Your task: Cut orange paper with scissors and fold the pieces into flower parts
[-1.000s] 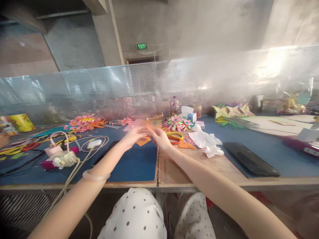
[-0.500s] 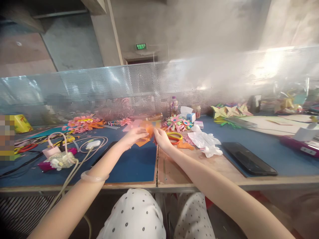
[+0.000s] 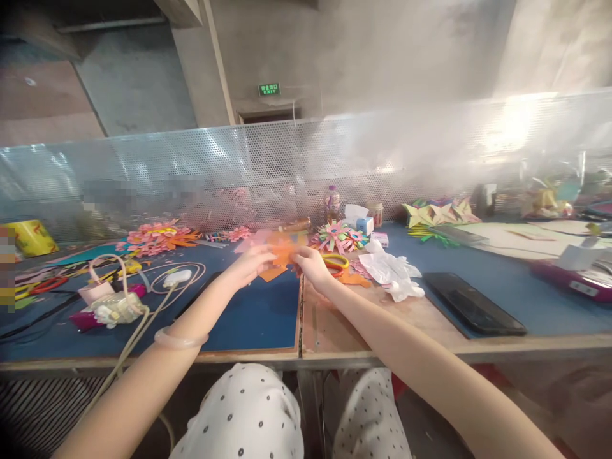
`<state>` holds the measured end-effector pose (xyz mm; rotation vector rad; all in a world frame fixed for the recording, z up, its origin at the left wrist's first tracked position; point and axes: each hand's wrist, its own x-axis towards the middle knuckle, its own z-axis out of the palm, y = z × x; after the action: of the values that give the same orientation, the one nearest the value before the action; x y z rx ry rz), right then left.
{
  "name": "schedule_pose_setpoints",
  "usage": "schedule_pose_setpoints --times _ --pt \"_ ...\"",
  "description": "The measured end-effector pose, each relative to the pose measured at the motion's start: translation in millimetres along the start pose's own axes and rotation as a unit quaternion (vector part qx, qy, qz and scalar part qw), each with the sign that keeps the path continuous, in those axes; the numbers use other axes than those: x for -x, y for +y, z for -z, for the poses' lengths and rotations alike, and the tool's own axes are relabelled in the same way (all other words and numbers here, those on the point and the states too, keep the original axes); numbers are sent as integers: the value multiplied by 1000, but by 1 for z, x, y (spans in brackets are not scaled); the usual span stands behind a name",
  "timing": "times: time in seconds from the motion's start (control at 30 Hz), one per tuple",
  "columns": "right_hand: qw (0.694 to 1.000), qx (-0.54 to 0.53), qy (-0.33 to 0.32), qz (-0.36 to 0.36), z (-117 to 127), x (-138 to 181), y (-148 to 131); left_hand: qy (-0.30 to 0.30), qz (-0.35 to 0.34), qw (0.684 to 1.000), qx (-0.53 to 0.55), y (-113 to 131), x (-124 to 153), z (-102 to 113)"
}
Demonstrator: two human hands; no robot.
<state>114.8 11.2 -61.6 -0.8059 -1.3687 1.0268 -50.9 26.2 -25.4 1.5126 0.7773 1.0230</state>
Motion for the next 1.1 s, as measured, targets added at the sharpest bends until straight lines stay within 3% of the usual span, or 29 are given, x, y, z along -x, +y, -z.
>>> schedule_pose_setpoints --times 0.37,0.5,0.6,0.7,0.83,1.1 --pt "998 65 -15 17 7 -6 4 34 -21 995 -92 1 1 -2" --pt "999 26 -35 14 9 -6 5 45 -12 995 -85 2 1 -1" --pt "996 -22 -85 12 13 -5 5 55 19 997 -48 5 3 -3" --pt "992 -24 -125 20 15 -4 1 35 27 999 -23 6 4 -3" --pt "990 2 -132 45 13 -2 -5 -8 29 999 -19 2 3 0" --pt "996 20 -78 40 16 -7 0 -33 34 999 -10 4 6 1"
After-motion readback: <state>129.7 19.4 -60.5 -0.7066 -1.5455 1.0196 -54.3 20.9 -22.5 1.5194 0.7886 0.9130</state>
